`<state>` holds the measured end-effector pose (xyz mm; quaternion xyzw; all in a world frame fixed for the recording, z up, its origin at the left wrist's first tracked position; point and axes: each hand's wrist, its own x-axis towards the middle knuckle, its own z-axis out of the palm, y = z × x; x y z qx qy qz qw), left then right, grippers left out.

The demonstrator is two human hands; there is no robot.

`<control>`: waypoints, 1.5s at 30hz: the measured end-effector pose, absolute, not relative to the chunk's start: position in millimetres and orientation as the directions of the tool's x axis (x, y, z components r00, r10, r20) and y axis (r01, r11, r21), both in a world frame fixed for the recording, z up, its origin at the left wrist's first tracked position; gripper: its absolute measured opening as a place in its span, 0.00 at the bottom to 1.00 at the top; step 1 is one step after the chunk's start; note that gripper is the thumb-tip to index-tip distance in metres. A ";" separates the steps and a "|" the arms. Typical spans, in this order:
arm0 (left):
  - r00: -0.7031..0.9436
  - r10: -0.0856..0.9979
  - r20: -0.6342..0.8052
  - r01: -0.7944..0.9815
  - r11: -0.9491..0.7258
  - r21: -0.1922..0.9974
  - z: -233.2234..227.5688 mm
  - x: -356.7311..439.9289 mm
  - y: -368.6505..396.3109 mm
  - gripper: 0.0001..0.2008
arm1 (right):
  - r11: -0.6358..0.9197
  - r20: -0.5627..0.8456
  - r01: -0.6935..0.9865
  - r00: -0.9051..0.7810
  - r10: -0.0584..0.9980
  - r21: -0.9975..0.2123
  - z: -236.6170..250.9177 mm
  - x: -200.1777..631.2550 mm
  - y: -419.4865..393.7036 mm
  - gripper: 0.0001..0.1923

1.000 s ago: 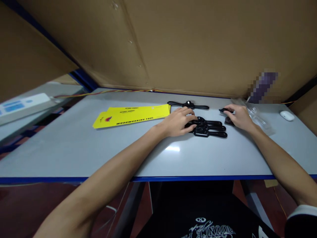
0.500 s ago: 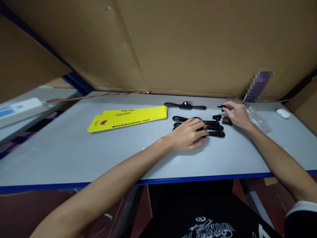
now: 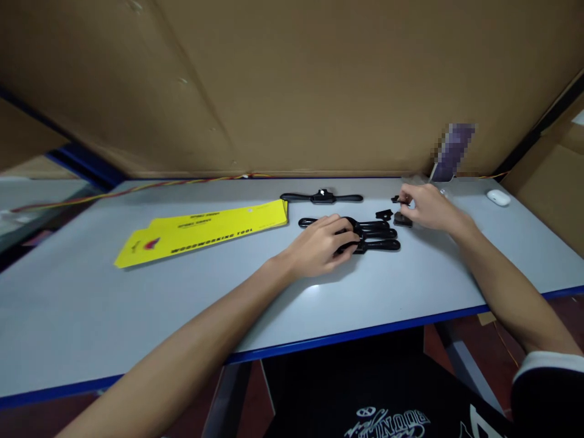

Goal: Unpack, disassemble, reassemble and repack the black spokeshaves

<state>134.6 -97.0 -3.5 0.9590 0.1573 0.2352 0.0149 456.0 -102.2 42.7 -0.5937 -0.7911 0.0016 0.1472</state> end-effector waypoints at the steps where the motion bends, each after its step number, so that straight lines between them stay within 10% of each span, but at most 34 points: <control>1: 0.841 0.312 0.442 0.299 -0.949 0.102 -3.2 134.5 -97.0 0.18 | 0.278 0.212 0.947 -0.241 0.947 -0.162 45.3 456.3 -103.2 0.06; 21: 0.855 0.363 0.370 0.328 -0.932 0.155 -3.2 132.2 -96.0 0.20 | 0.084 -0.244 0.995 -0.094 0.965 -0.053 64.9 454.2 -117.5 0.23; 35: 0.863 0.384 0.329 0.346 -0.923 0.171 -1.5 134.1 -95.9 0.20 | 0.161 -0.117 0.986 -0.155 0.981 0.046 60.2 456.5 -113.5 0.25; 45: 0.864 0.409 0.293 0.371 -0.911 0.180 4.1 131.2 -96.9 0.17 | 0.412 0.102 0.895 -0.400 0.911 -0.173 59.3 423.4 -129.6 0.22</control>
